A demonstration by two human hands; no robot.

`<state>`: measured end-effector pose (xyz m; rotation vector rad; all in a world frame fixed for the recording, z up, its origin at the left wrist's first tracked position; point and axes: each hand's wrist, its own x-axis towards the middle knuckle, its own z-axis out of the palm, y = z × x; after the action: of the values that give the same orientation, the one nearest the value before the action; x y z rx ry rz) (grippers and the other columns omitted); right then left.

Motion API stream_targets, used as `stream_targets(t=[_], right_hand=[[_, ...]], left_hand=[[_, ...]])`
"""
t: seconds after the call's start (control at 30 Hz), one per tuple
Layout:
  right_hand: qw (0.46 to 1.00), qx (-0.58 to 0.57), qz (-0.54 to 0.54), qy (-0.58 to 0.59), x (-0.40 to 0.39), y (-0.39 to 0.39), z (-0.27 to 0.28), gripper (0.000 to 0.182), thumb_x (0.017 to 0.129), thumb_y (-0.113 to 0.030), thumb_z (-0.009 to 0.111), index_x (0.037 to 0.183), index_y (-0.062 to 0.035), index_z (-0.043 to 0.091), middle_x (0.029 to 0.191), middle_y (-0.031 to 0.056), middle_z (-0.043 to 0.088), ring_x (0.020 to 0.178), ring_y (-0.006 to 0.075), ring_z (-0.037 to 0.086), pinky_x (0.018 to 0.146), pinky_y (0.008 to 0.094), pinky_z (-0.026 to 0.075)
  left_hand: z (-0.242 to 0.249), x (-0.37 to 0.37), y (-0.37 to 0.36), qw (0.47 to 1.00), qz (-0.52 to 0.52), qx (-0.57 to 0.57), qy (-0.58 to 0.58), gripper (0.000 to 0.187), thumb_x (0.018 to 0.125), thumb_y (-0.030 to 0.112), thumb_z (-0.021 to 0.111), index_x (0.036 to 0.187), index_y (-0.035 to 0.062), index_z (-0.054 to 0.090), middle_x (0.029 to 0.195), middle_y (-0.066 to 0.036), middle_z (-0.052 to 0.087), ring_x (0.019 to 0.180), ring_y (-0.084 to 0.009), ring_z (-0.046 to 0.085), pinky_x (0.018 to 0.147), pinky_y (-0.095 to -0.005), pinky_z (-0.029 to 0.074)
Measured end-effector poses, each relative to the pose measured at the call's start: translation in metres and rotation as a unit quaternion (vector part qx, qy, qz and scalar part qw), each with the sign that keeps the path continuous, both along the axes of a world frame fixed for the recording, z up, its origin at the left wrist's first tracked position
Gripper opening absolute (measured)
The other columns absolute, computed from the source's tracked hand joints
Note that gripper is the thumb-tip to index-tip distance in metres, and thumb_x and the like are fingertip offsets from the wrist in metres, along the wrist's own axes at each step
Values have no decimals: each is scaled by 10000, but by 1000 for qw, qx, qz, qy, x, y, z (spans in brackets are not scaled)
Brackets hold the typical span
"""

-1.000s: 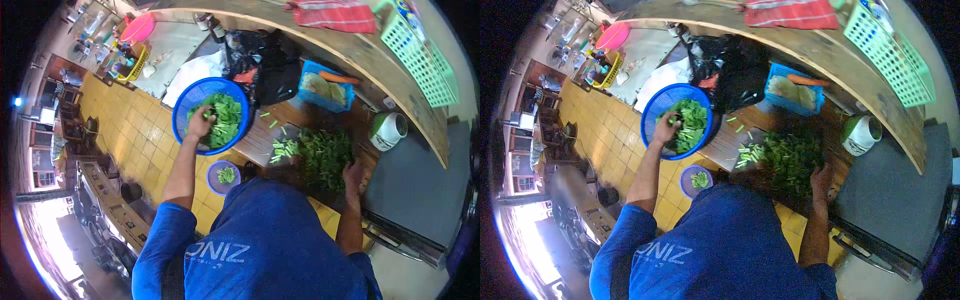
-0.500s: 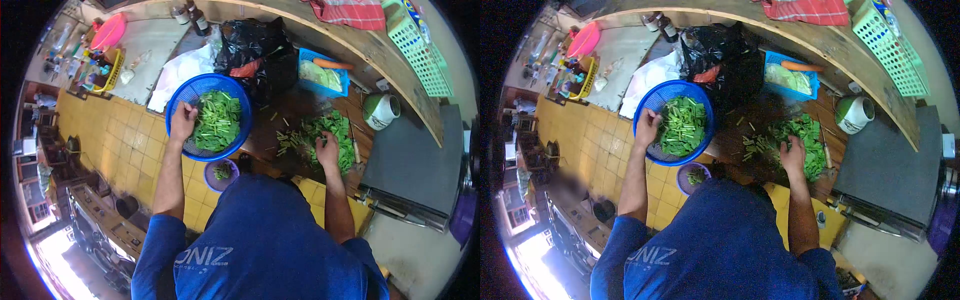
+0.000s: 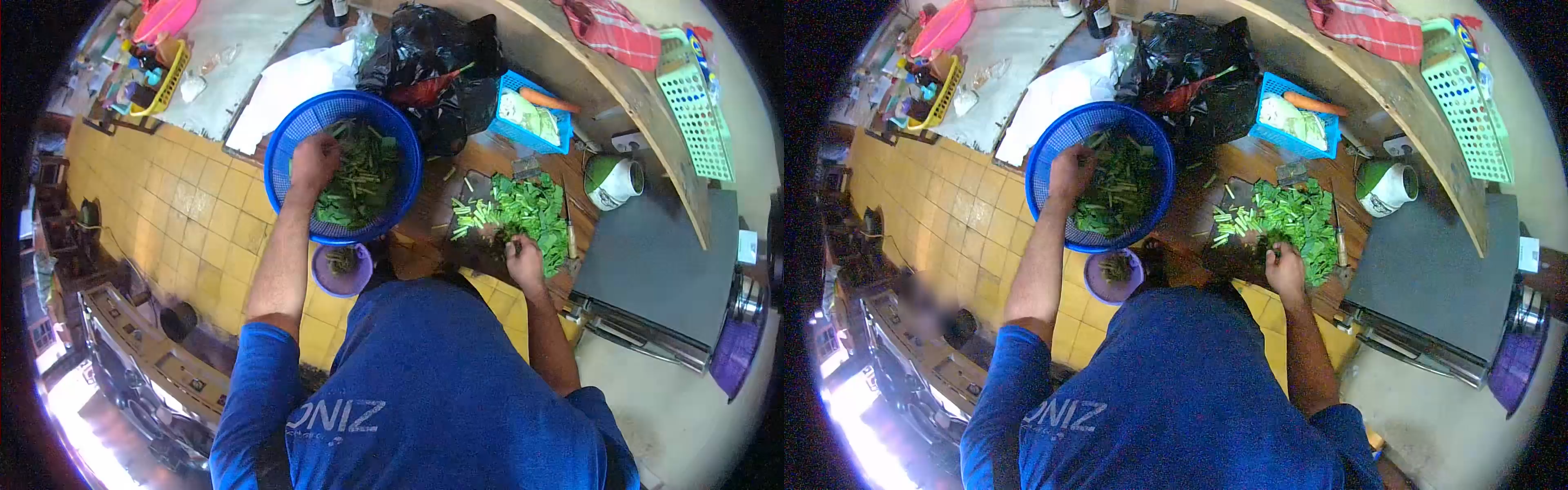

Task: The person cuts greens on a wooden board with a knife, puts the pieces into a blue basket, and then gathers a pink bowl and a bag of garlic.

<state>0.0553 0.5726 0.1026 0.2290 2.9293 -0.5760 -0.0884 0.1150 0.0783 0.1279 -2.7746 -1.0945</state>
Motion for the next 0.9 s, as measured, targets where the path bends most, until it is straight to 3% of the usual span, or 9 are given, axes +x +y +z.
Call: stream_targets(t=[0.1, 0.27, 0.33, 0.43, 0.47, 0.6, 0.73, 0.8, 0.9], right_hand=[[999, -3, 36, 35, 7, 12, -10, 202, 835, -152, 612, 976, -8, 602, 910, 220, 625, 853, 383, 614, 763, 431, 493], [999, 21, 45, 4, 0, 4, 9, 193, 829, -144, 615, 973, -16, 607, 868, 212, 627, 823, 372, 618, 738, 425, 497], [997, 31, 67, 17, -9, -3, 7, 203, 831, -155, 616, 976, -13, 608, 840, 198, 633, 796, 365, 621, 729, 418, 498], [997, 25, 73, 22, -16, -14, 8, 203, 832, -156, 616, 973, -11, 611, 845, 194, 640, 789, 359, 624, 730, 415, 500], [996, 16, 82, 37, -17, -10, -1, 192, 832, -146, 611, 967, -9, 617, 840, 183, 643, 783, 331, 630, 727, 402, 502], [995, -53, 80, 8, -21, -28, 9, 199, 836, -140, 614, 983, -6, 624, 842, 161, 649, 770, 275, 639, 720, 361, 506], [993, -82, 82, 14, -23, -30, 3, 204, 829, -167, 631, 976, -27, 612, 852, 170, 663, 792, 359, 641, 734, 414, 512], [993, -94, 69, -1, -29, -33, 6, 201, 831, -167, 630, 976, -29, 612, 856, 169, 663, 795, 352, 645, 738, 405, 514], [991, -124, 45, -7, -37, -33, 0, 191, 844, -163, 622, 971, -22, 606, 811, 166, 658, 738, 299, 654, 699, 370, 519]], left_hand=[[26, 3, 4, 997, 45, 61, -14, 208, 834, 239, 630, 936, 67, 685, 841, -164, 682, 802, -318, 669, 716, -388, 520], [33, 7, -9, 993, 62, -34, -97, 276, 914, 281, 541, 1040, 74, 672, 895, -192, 671, 826, -307, 668, 698, -378, 504], [10, 11, -27, 978, 106, 167, 71, 326, 960, 296, 476, 991, 39, 673, 797, -164, 676, 740, -237, 663, 637, -342, 480], [26, 24, -47, 949, 164, 257, 82, 351, 986, 288, 435, 947, 26, 665, 717, -89, 633, 664, -153, 592, 599, -295, 445], [40, 33, -50, 943, 158, 272, 107, 291, 984, 255, 450, 975, 34, 639, 700, -21, 562, 634, -101, 505, 574, -270, 416], [53, 71, -64, 951, 147, 242, 125, 173, 954, 176, 501, 1017, 38, 586, 795, 9, 534, 677, -59, 463, 568, -231, 380], [72, 161, -87, 938, 251, 240, 26, 171, 936, 111, 439, 994, 34, 580, 796, -20, 538, 703, -105, 481, 627, -265, 418], [38, 206, -108, 971, 217, 84, -48, 199, 914, 86, 409, 1014, 31, 572, 811, -99, 591, 736, -196, 562, 662, -340, 455], [-60, 264, -113, 969, 181, 8, -167, 196, 870, 89, 465, 1025, 51, 579, 862, -176, 642, 790, -299, 623, 683, -392, 472]])
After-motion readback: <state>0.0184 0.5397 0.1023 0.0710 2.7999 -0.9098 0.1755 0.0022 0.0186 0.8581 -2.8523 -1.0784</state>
